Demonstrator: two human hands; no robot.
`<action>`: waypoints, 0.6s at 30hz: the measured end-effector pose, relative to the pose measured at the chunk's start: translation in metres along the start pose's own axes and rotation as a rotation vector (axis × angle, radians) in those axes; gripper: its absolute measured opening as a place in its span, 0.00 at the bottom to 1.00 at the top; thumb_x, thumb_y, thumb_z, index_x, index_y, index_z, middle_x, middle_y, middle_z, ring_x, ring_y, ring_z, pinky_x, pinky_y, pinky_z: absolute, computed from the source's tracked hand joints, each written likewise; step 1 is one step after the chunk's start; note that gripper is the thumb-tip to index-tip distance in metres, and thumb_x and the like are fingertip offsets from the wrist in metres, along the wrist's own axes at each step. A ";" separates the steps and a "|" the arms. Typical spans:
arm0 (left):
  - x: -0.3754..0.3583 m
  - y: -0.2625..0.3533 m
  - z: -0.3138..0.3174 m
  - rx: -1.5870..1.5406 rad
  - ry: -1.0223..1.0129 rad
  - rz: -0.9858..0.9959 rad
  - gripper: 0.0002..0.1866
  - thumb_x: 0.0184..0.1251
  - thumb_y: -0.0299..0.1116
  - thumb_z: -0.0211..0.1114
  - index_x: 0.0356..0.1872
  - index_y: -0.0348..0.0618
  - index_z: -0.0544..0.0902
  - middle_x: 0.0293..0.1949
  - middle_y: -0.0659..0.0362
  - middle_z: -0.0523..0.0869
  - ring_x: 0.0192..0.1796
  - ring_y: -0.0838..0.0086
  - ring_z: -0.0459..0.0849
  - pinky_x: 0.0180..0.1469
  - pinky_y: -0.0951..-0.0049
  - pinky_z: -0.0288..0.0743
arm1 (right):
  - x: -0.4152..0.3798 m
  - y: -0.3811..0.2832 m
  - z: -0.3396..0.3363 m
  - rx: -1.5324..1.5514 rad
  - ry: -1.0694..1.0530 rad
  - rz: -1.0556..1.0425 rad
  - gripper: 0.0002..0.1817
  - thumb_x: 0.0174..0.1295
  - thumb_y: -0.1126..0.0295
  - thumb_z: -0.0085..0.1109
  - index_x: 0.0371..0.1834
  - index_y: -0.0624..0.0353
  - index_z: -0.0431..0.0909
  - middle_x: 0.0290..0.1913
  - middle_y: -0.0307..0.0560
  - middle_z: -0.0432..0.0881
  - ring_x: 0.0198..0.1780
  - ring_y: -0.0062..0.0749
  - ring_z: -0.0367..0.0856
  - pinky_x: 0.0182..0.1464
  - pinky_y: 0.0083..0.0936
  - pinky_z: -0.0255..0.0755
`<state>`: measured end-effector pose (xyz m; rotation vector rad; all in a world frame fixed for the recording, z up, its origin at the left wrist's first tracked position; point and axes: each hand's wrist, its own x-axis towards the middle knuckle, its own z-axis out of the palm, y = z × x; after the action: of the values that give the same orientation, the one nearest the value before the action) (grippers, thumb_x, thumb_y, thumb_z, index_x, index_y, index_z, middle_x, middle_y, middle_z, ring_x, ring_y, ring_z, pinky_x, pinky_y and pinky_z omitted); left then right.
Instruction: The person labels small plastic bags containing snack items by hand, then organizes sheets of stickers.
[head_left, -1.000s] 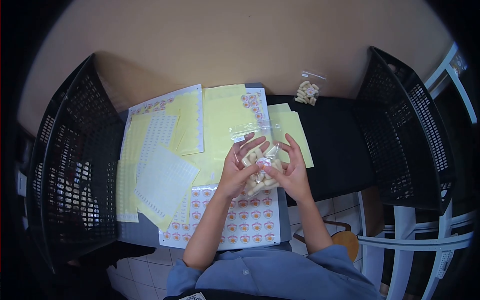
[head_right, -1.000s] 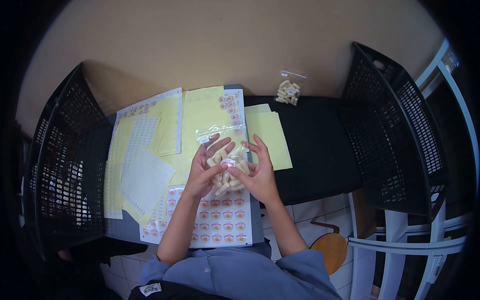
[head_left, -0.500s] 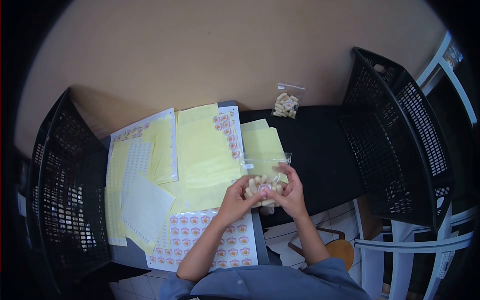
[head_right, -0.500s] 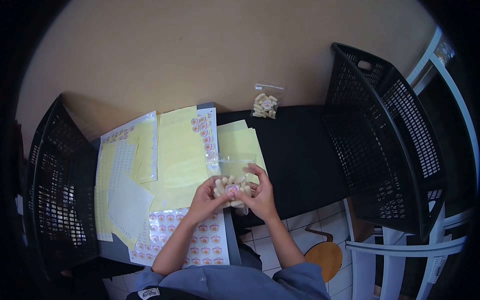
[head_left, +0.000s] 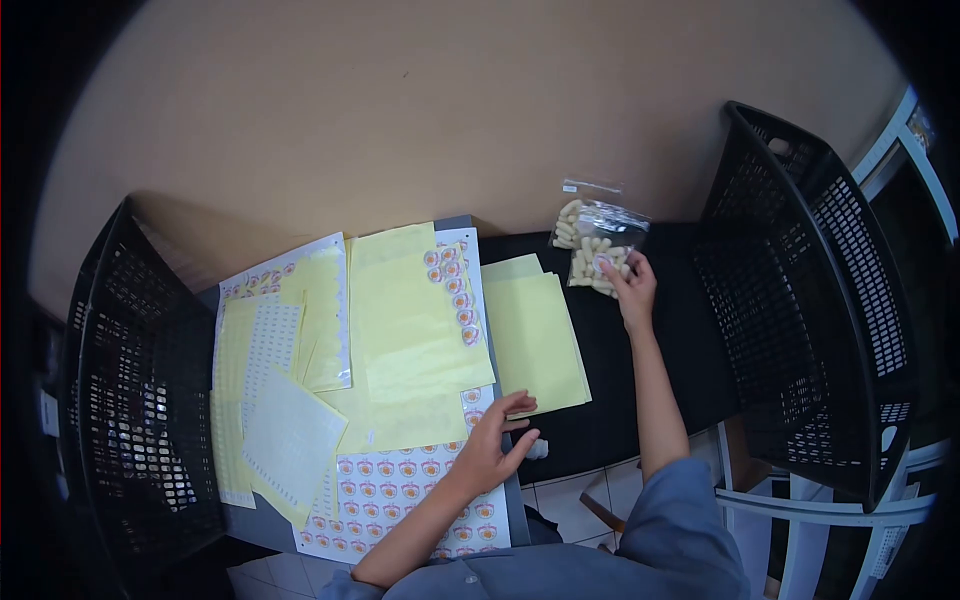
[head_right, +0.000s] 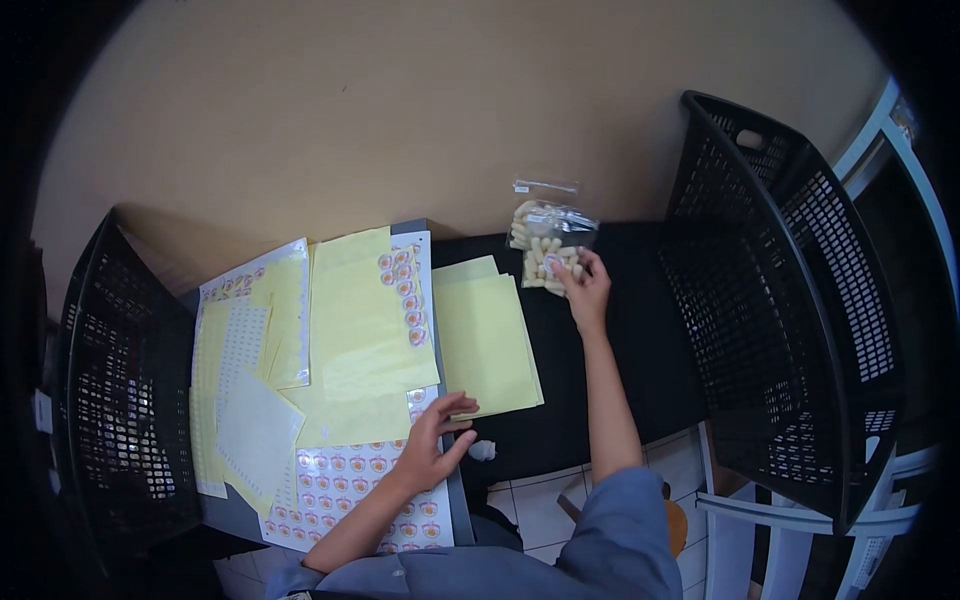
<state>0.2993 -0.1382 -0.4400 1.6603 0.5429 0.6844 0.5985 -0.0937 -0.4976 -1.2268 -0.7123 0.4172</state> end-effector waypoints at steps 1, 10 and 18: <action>-0.001 -0.002 -0.001 0.051 -0.055 0.003 0.23 0.56 0.22 0.57 0.54 0.35 0.62 0.48 0.48 0.72 0.52 0.65 0.73 0.51 0.70 0.72 | 0.011 0.011 0.003 0.004 -0.008 -0.003 0.17 0.51 0.79 0.59 0.44 0.65 0.68 0.42 0.44 0.74 0.44 0.23 0.74 0.47 0.19 0.69; -0.005 0.006 -0.001 0.286 -0.164 0.016 0.14 0.56 0.25 0.57 0.45 0.37 0.70 0.38 0.53 0.78 0.43 0.67 0.79 0.46 0.74 0.72 | 0.028 0.031 0.014 -0.655 0.108 -0.148 0.23 0.43 0.65 0.68 0.42 0.64 0.75 0.36 0.43 0.76 0.26 0.17 0.69 0.29 0.15 0.65; -0.006 0.003 0.000 0.308 -0.144 0.091 0.13 0.57 0.31 0.58 0.42 0.38 0.72 0.33 0.54 0.78 0.38 0.66 0.78 0.42 0.71 0.71 | 0.034 0.025 0.021 -0.626 0.138 -0.185 0.24 0.46 0.64 0.67 0.46 0.62 0.73 0.36 0.47 0.78 0.20 0.16 0.69 0.26 0.14 0.67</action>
<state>0.2946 -0.1424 -0.4383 2.0160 0.4897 0.5610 0.6102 -0.0500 -0.5087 -1.7368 -0.8606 -0.0591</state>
